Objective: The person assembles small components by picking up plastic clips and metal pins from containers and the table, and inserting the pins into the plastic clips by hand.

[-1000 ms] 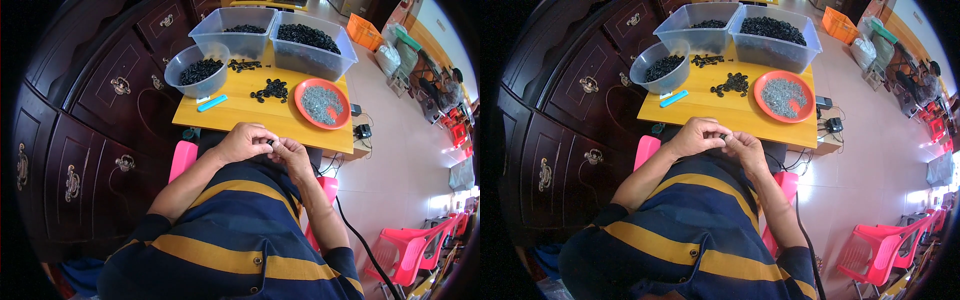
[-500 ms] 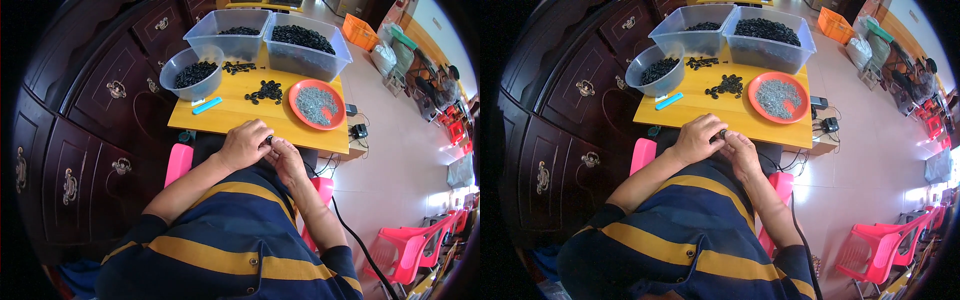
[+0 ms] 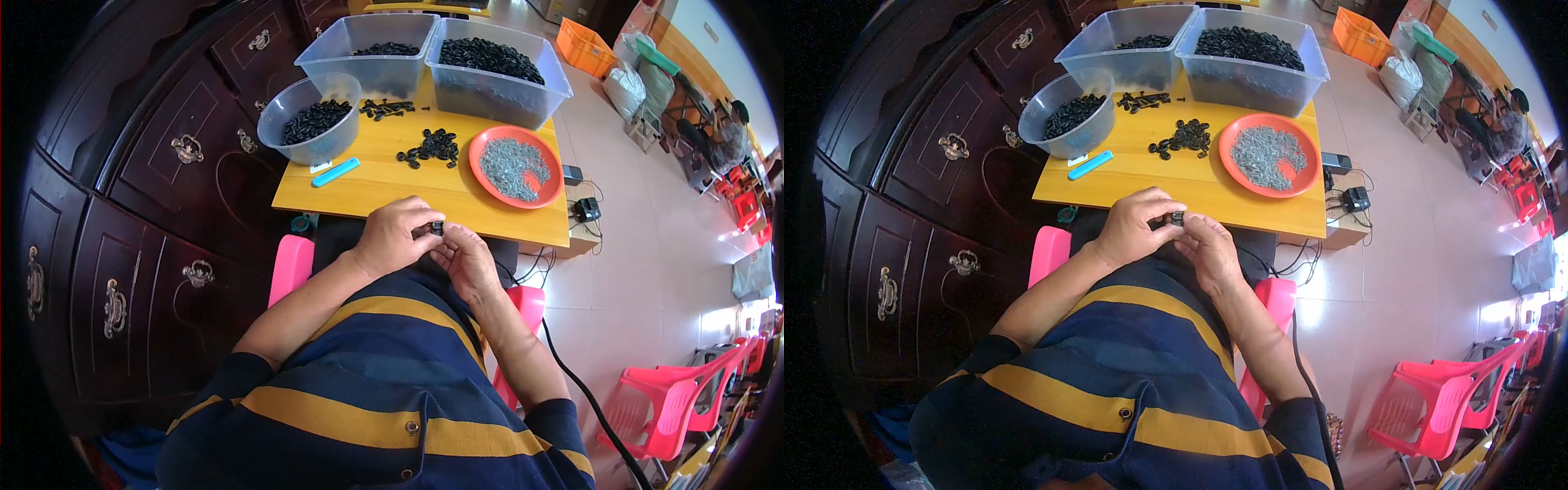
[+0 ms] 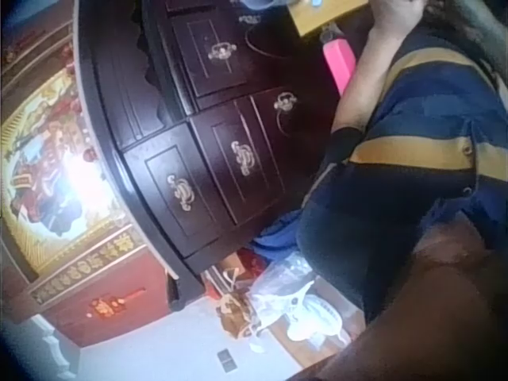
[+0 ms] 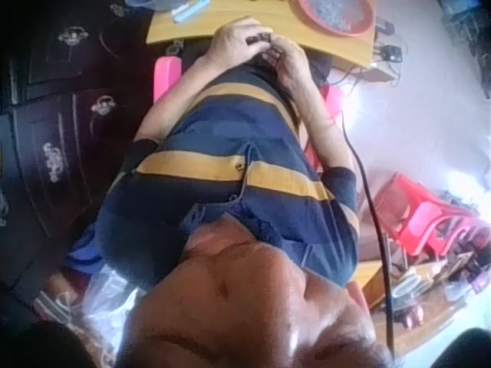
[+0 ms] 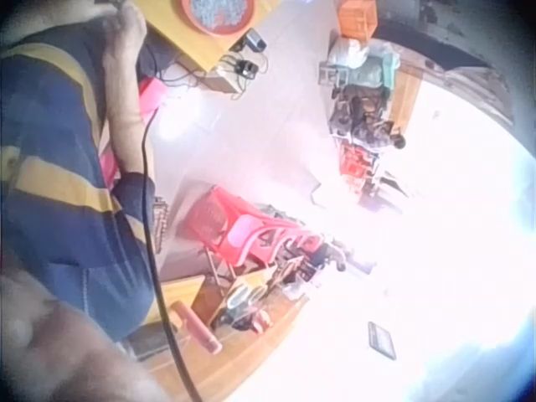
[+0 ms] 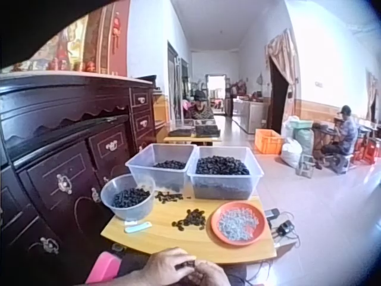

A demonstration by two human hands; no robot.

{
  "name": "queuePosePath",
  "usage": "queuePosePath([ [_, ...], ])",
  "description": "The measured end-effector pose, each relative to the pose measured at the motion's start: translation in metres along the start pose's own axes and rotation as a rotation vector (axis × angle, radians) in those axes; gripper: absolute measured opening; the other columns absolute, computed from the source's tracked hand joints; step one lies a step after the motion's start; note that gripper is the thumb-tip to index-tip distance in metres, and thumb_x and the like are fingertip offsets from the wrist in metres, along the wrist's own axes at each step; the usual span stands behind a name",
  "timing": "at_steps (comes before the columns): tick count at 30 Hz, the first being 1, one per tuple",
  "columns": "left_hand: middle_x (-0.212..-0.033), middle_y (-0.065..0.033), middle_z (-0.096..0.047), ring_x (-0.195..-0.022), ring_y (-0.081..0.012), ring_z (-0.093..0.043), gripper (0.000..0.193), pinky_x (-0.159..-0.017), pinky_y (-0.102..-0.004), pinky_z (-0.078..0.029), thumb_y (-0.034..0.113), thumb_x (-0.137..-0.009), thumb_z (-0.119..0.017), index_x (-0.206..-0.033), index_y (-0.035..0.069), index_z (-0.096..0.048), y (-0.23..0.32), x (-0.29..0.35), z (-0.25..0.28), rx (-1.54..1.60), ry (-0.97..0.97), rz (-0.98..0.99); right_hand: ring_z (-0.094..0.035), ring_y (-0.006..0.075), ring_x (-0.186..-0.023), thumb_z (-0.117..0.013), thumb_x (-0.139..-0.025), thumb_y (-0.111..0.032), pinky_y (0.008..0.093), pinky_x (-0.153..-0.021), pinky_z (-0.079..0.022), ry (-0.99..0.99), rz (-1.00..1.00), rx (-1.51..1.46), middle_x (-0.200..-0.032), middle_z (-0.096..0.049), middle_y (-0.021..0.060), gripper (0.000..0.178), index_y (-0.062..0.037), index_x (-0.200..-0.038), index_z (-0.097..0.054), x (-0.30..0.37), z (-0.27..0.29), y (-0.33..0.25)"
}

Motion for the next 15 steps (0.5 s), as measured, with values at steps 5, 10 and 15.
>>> queuePosePath([
  [5,-0.084,-0.0088,-0.066,-0.074,-0.0256,-0.067,0.025,-0.066,-0.0344,-0.054,0.008,-0.071,-0.077,-0.095,0.005,-0.071,-0.0031,-0.0007,-0.0005,0.004,-0.006,-0.007,-0.065,0.0093,-0.081,-0.062,-0.097,-0.022,0.0250,-0.076,-0.051,0.009,0.008,0.013,-0.091,-0.069,-0.0001,0.013,-0.0102,-0.103,-0.065,-0.0030,0.0018,0.0024],
  [10,-0.085,-0.0118,-0.066,-0.074,-0.0257,-0.066,0.028,-0.068,-0.0330,-0.053,0.004,-0.071,-0.079,-0.098,0.000,-0.071,-0.0010,-0.0024,0.0012,0.028,-0.044,0.002,-0.065,0.0100,-0.077,-0.062,-0.097,-0.022,0.0247,-0.074,-0.052,0.027,0.018,0.010,-0.086,-0.068,0.0001,0.013,-0.0097,-0.101,-0.065,-0.0029,0.0009,0.0026],
  [15,-0.084,-0.0064,-0.064,-0.066,-0.0139,-0.062,0.025,-0.060,-0.0260,-0.050,-0.001,-0.075,-0.078,-0.099,0.000,-0.071,-0.0019,-0.0007,0.0000,0.154,-0.082,0.095,-0.065,0.0092,-0.076,-0.064,-0.096,-0.022,0.0236,-0.072,-0.051,0.014,0.009,0.021,-0.085,-0.068,-0.0005,0.013,-0.0100,-0.100,-0.065,-0.0006,0.0003,0.0010],
])
Point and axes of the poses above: each hand's wrist, its own x-axis away from the middle knuckle, its own z-axis out of the back of the hand, y = z × x, the point moved 1 cm from there along -x, towards the middle knuckle
